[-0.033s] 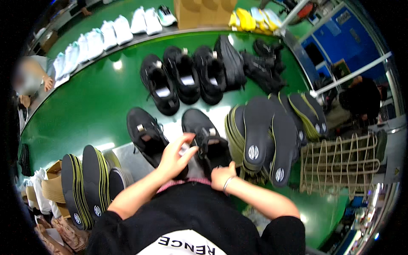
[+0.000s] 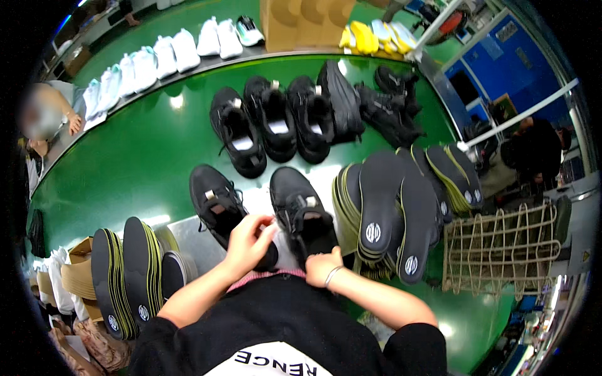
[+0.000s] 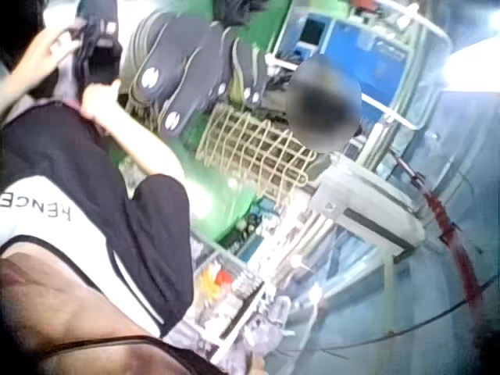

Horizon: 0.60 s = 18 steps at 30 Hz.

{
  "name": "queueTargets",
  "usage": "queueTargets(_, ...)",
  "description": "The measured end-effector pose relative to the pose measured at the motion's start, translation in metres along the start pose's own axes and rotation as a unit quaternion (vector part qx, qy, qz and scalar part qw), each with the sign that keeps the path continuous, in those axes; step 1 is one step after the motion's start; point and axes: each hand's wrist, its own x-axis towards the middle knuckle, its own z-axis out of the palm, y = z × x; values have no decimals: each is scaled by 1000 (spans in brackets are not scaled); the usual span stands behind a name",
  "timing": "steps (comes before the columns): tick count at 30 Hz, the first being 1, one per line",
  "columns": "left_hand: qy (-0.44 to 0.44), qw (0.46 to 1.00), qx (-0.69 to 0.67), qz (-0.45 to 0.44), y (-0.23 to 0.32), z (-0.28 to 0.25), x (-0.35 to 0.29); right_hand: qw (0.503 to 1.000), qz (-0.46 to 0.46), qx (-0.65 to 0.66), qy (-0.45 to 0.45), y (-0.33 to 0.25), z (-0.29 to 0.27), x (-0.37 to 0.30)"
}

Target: The person picks up pairs of insoles from stacks and bags, matches them, and inserts each insole into a black shoe on the workbench.

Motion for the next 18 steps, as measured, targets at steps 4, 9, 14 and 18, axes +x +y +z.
queueTargets(4, -1, 961, 261, -91, -47, -22, -42, 989, -88, 76, 92, -18, -10, 24)
queueTargets(9, -96, 925, 289, -227, -17, -4, -16, 980, -172, 98, -5, -21, -26, 46)
queueTargets(14, -108, 912, 276, -285, -4, 22, -3, 966, -244, 38, -75, -14, -22, 62)
queueTargets(18, 20, 933, 225, -279, -38, 30, -7, 977, -210, 40, -9, -26, -42, 27)
